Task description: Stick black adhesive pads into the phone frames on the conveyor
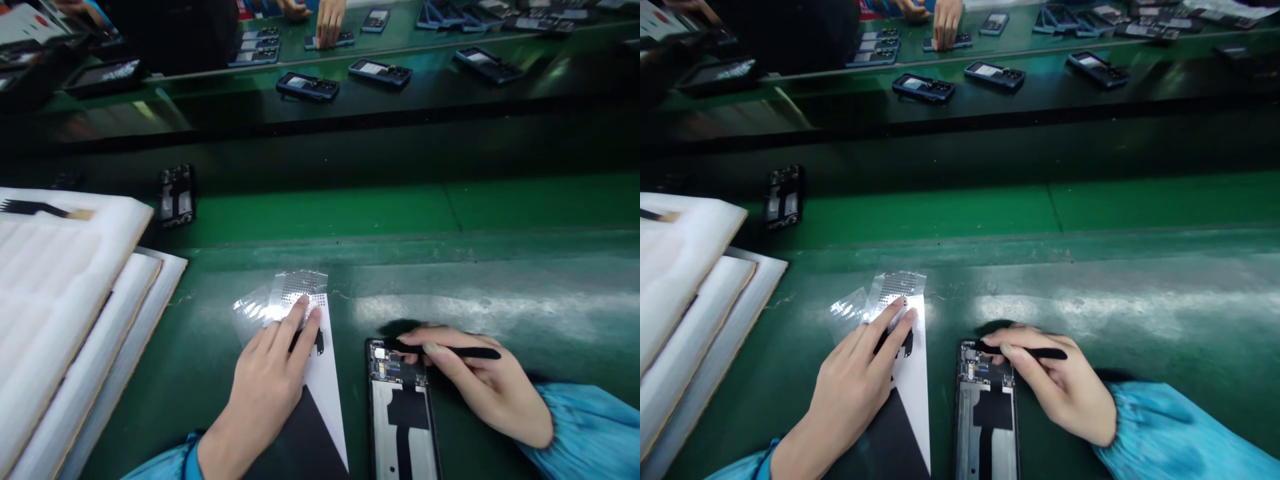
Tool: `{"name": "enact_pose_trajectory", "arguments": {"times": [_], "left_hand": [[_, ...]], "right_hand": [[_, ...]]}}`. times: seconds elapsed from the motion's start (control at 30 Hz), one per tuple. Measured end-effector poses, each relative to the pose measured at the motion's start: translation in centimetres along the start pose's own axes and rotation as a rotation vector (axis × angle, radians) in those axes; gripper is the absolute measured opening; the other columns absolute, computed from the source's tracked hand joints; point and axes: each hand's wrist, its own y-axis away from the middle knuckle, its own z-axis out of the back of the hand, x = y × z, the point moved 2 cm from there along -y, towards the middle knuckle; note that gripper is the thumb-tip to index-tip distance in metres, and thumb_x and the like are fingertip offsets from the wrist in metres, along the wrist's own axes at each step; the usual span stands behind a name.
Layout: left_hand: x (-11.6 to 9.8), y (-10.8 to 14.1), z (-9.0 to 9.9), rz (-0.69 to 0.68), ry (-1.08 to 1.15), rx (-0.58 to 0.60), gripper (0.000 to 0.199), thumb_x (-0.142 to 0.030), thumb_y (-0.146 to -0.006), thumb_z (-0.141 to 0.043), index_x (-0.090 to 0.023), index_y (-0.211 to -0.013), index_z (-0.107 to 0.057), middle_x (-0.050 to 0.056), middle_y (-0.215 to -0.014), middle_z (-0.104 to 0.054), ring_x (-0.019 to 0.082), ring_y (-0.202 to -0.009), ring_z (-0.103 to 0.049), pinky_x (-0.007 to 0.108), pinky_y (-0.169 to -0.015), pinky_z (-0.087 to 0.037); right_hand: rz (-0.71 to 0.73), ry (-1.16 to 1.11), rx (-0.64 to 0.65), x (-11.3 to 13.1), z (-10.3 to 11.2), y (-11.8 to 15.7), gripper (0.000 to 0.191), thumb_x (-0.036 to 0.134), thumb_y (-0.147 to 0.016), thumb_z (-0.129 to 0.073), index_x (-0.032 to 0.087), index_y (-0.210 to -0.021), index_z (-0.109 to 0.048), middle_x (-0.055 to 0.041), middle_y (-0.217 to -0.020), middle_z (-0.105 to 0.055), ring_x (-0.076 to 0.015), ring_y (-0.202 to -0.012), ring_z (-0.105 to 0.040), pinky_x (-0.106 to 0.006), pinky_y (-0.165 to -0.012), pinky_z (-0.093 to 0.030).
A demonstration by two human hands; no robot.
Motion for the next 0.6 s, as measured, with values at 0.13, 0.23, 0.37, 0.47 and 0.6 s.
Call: {"name": "enact_pose_trajectory", "arguments": {"times": [0.13,0.23,0.37,0.47,0.6], "left_hand": [[0.1,0.1,0.3,0.065,0.095,-0.022,0.065,0.010,-0.082,-0.043,-0.010,-0.144,-0.046,0.019,-0.140,-0.058,0.027,-0.099,-0.062,0.042,-0.079,-0.057],[0.5,-0.1,0.7,0.221,0.222,-0.042,0.058,0.004,-0.085,-0.039,-0.007,-0.142,-0.044,0.019,-0.135,-0.060,0.029,-0.117,-0.059,0.042,-0.092,-0.057],[1.1,-0.1,1.4,0.340,0.251,-0.063,0.045,-0.005,-0.093,-0.035,-0.008,-0.136,-0.047,0.018,-0.125,-0.065,0.027,-0.117,-0.064,0.040,-0.092,-0.059],[1.3,0.3,2.7,0.339,0.270,-0.055,0.036,-0.012,-0.100,-0.039,-0.011,-0.134,-0.048,0.012,-0.110,-0.074,0.019,-0.094,-0.074,0.027,-0.075,-0.062],[-0.8,1.0,5.3,-0.002,0.355,-0.064,0.033,-0.010,-0.100,-0.043,-0.010,-0.131,-0.055,0.010,-0.111,-0.075,0.016,-0.096,-0.072,0.025,-0.080,-0.059]], "right_hand": [[0.153,-0.071,0.143,0.0,0.5,-0.6,0.035,0.016,-0.102,-0.050,0.033,-0.127,-0.068,-0.0039,-0.101,-0.078,-0.0226,-0.094,-0.073,-0.036,-0.081,-0.061],[0.247,-0.084,0.271,-0.2,1.0,-1.1,0.038,0.019,-0.103,-0.049,0.033,-0.135,-0.065,-0.0073,-0.116,-0.075,-0.0245,-0.103,-0.071,-0.040,-0.084,-0.059],[0.279,-0.070,0.305,-0.5,1.5,-1.3,0.036,0.022,-0.103,-0.051,0.031,-0.135,-0.065,-0.0092,-0.122,-0.073,-0.0238,-0.104,-0.070,-0.037,-0.082,-0.060],[0.283,-0.064,0.299,-0.5,1.5,-1.5,0.029,0.026,-0.103,-0.054,0.025,-0.127,-0.071,-0.0106,-0.119,-0.074,-0.0242,-0.109,-0.070,-0.037,-0.088,-0.061],[0.022,-0.267,0.085,-0.6,1.7,-2.4,0.029,0.039,-0.102,-0.055,0.019,-0.112,-0.074,-0.0081,-0.088,-0.080,-0.0177,-0.077,-0.076,-0.030,-0.071,-0.064]]}}
